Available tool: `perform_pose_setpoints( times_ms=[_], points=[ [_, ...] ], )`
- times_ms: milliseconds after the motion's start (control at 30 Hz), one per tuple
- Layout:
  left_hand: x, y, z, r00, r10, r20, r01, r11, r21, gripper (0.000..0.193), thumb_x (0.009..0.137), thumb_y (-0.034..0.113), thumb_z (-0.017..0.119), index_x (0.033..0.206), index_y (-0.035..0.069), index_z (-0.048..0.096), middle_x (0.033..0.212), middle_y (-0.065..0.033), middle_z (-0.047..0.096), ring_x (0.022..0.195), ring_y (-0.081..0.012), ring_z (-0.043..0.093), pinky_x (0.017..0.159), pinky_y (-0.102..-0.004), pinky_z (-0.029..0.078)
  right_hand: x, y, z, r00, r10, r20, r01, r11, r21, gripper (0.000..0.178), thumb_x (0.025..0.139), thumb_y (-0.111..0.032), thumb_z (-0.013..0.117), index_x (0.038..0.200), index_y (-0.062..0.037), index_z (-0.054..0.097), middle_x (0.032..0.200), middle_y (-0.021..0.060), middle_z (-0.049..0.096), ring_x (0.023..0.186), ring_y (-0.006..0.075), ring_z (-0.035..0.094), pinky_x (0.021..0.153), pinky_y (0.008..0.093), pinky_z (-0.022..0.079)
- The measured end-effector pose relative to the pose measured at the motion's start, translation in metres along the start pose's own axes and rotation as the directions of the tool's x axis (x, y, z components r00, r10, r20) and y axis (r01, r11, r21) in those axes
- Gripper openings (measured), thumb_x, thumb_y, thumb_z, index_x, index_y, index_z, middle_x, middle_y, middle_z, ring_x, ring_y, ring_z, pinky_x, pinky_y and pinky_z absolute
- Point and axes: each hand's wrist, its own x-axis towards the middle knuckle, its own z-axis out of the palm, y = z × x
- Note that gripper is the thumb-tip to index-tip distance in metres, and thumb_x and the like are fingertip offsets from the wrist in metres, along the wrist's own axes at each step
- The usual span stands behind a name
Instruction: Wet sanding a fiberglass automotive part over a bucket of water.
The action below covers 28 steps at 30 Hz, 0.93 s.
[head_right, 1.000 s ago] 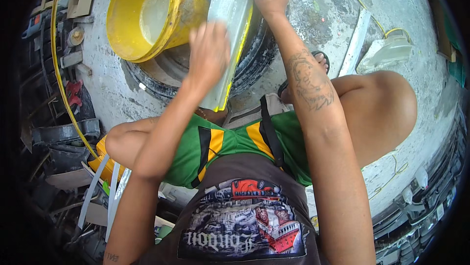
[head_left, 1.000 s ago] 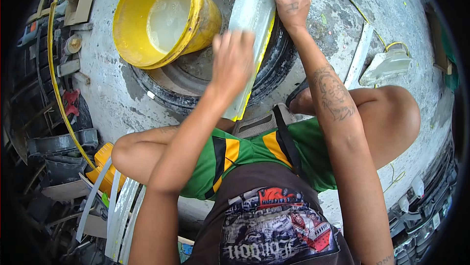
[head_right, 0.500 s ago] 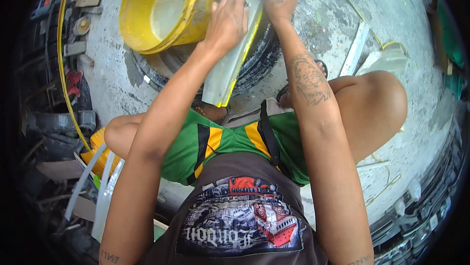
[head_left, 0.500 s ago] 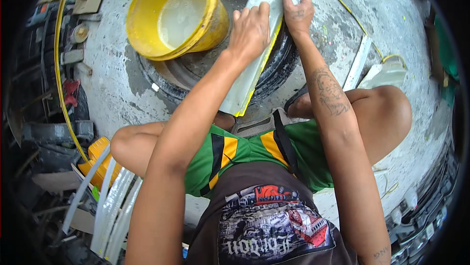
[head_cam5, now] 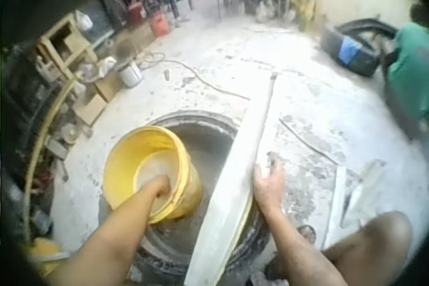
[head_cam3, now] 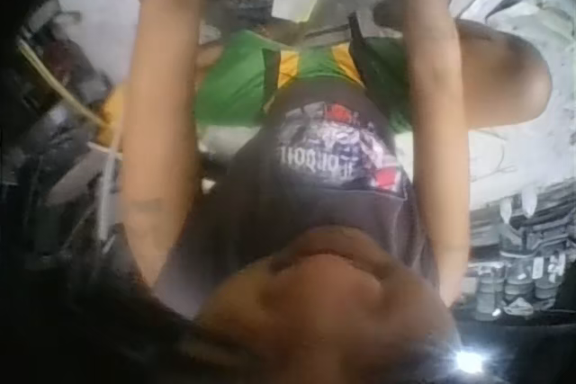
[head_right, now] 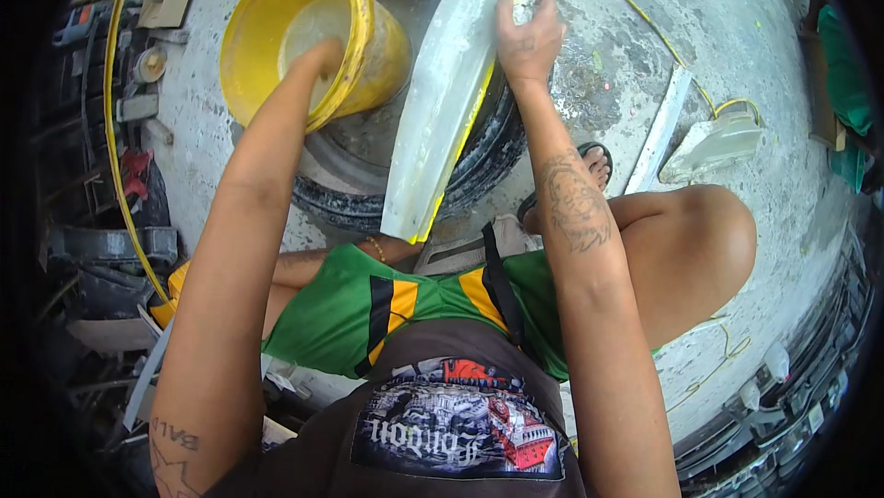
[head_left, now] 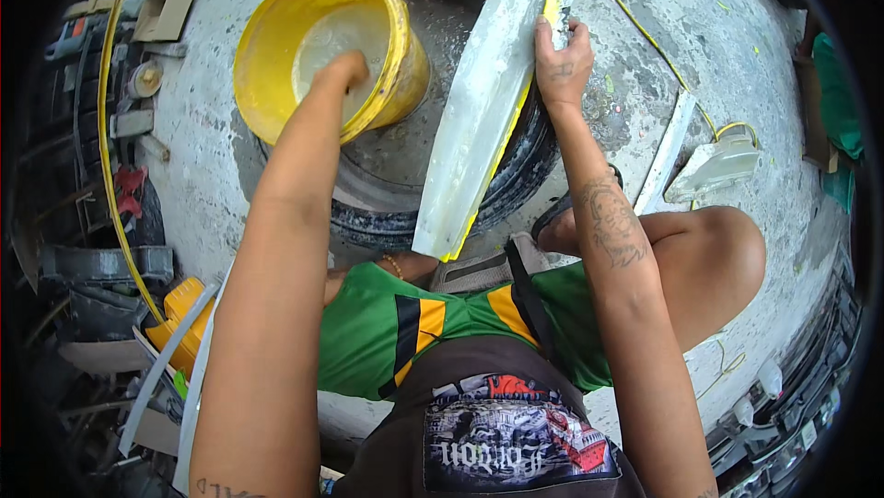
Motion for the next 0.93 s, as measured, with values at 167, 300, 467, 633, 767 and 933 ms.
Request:
perform_pose_setpoints(
  times_ms=[167,300,467,633,767,933],
  points=[
    [-0.017,0.051,-0.002,0.852,0.301,-0.428,-0.291,0.952,0.090,0.040,0.097,0.028,0.058,0.126,0.002,0.069,0.120,-0.0252,0.071,0.115,-0.0422,0.067,0.099,-0.0513,0.051,0.008,0.019,-0.019,0.999,0.051,0.008,-0.051,0.995,-0.087,0.064,0.085,-0.047,0.071,0.118,0.0069,0.064,0.101,0.0317,0.071,0.098,0.0489,0.064,0.096,0.0487,0.046],
    [-0.061,0.001,-0.054,0.471,0.123,-0.874,-0.522,0.837,-0.163,0.038,0.100,0.034,0.058,0.106,-0.003,0.064,0.098,-0.0328,0.069,0.101,-0.0458,0.067,0.088,-0.0541,0.051,0.002,0.006,0.001,0.999,0.024,0.028,-0.022,0.999,-0.043,0.066,0.085,-0.049,0.070,0.120,0.0066,0.064,0.102,0.0321,0.071,0.099,0.0486,0.064,0.100,0.0489,0.044],
    [-0.211,0.108,-0.034,0.246,0.080,-0.966,-0.743,0.656,-0.135,0.032,0.103,0.030,0.057,0.098,-0.001,0.058,0.090,-0.0296,0.067,0.086,-0.0480,0.066,0.073,-0.0525,0.051,0.014,0.026,-0.016,1.000,0.007,0.009,-0.007,0.998,-0.061,0.073,0.084,-0.054,0.070,0.122,0.0085,0.063,0.108,0.0312,0.070,0.106,0.0479,0.064,0.105,0.0482,0.042],
    [-0.258,0.170,0.073,0.328,0.243,-0.913,-0.699,0.713,-0.061,0.019,0.097,0.017,0.062,0.103,0.000,0.056,0.092,-0.0246,0.061,0.080,-0.0462,0.063,0.070,-0.0522,0.052,0.012,0.023,-0.006,0.998,-0.005,0.057,0.006,1.000,-0.014,0.076,0.085,-0.055,0.069,0.124,0.0098,0.062,0.114,0.0331,0.069,0.110,0.0488,0.063,0.107,0.0483,0.041],
    [-0.312,0.147,0.136,0.405,0.286,-0.868,-0.621,0.783,-0.032,0.016,0.096,0.014,0.063,0.100,0.001,0.055,0.090,-0.0215,0.058,0.076,-0.0418,0.064,0.067,-0.0502,0.053,0.009,0.022,-0.011,0.999,-0.036,0.037,0.038,0.998,-0.051,0.075,0.085,-0.054,0.068,0.124,0.0092,0.061,0.112,0.0338,0.069,0.111,0.0488,0.063,0.107,0.0481,0.041],
    [-0.289,0.157,0.113,0.486,0.321,-0.813,-0.561,0.828,-0.009,0.019,0.095,0.017,0.066,0.105,0.005,0.056,0.096,-0.0196,0.059,0.082,-0.0394,0.066,0.075,-0.0473,0.054,0.011,0.023,-0.008,0.999,-0.016,0.043,0.017,1.000,-0.008,0.076,0.085,-0.056,0.067,0.129,0.0046,0.060,0.113,0.0334,0.070,0.114,0.0557,0.060,0.113,0.0486,0.034]
  ],
)
